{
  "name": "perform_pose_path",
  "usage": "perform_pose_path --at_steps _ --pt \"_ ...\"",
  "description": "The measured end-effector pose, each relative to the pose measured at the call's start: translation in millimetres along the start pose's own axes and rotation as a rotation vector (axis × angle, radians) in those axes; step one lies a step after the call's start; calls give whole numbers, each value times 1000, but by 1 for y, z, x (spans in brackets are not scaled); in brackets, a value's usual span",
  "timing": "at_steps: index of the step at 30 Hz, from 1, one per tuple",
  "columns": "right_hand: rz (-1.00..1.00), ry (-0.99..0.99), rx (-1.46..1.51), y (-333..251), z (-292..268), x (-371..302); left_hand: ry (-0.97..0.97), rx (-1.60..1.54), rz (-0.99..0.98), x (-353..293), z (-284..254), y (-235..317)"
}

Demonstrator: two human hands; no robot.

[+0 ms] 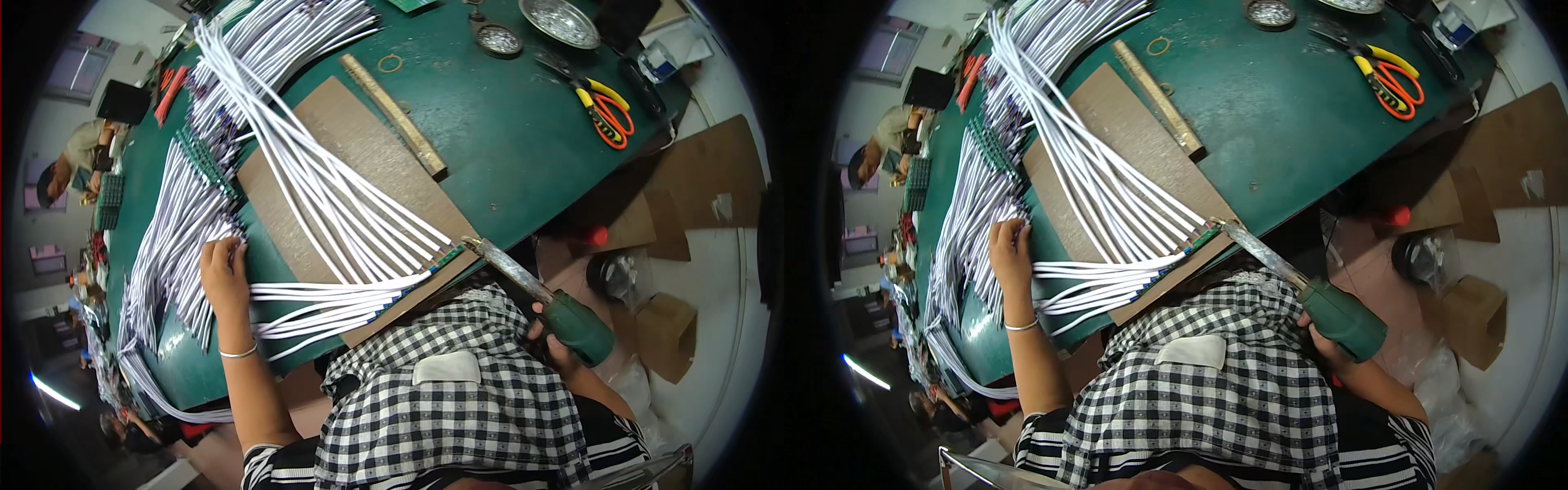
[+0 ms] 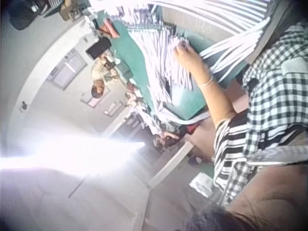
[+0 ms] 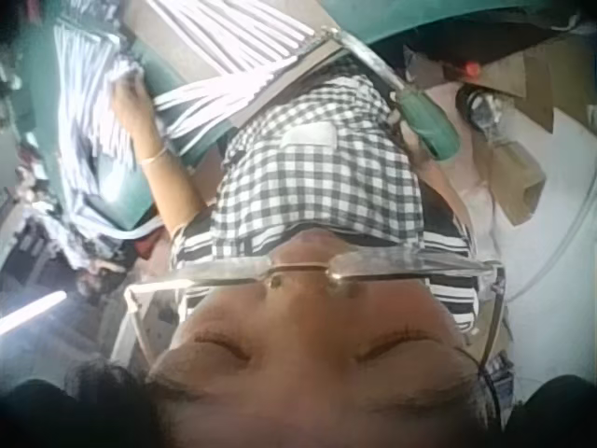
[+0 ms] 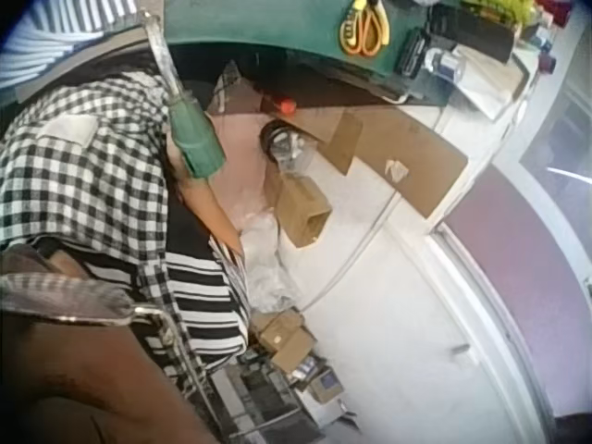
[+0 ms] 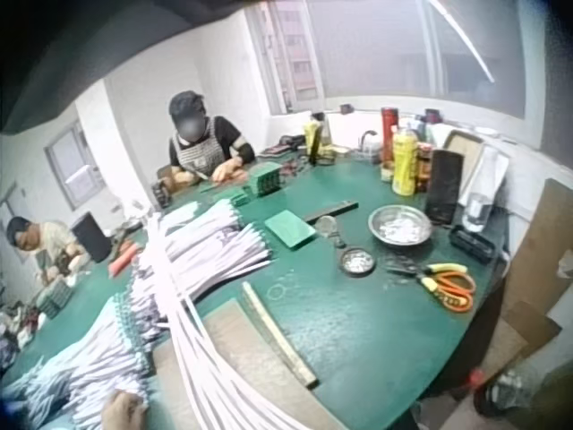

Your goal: The person solders electrical wires onto a circuit board using a soldering tool, sets the bundle aside, and then aligns and solders another set of wires onto a new circuit board.

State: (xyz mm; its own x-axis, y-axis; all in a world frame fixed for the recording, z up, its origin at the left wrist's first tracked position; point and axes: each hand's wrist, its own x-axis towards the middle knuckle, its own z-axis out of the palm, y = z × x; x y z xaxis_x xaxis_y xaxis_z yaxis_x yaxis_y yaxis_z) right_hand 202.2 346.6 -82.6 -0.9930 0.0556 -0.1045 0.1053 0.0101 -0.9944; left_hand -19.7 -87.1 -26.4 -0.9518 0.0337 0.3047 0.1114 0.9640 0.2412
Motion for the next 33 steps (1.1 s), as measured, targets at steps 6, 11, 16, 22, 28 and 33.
perform_pose_path --at_steps 6,11,16,22,28,33 --pt "-9 30 0 -4 4 2 131 -61 300 4 -5 24" --pt "-111 78 27 -4 2 8 -167 -347 321 -18 -10 126" --pt "-167 90 -67 -3 3 8 -405 -367 551 -25 -10 188" --pt "-80 152 74 -2 5 2 -400 -290 665 -32 6 188" --pt "-83 85 -12 -6 -2 3 -529 -677 444 -20 -3 188" --pt "-124 41 -157 1 -5 -2 -372 -381 517 -24 -6 198"
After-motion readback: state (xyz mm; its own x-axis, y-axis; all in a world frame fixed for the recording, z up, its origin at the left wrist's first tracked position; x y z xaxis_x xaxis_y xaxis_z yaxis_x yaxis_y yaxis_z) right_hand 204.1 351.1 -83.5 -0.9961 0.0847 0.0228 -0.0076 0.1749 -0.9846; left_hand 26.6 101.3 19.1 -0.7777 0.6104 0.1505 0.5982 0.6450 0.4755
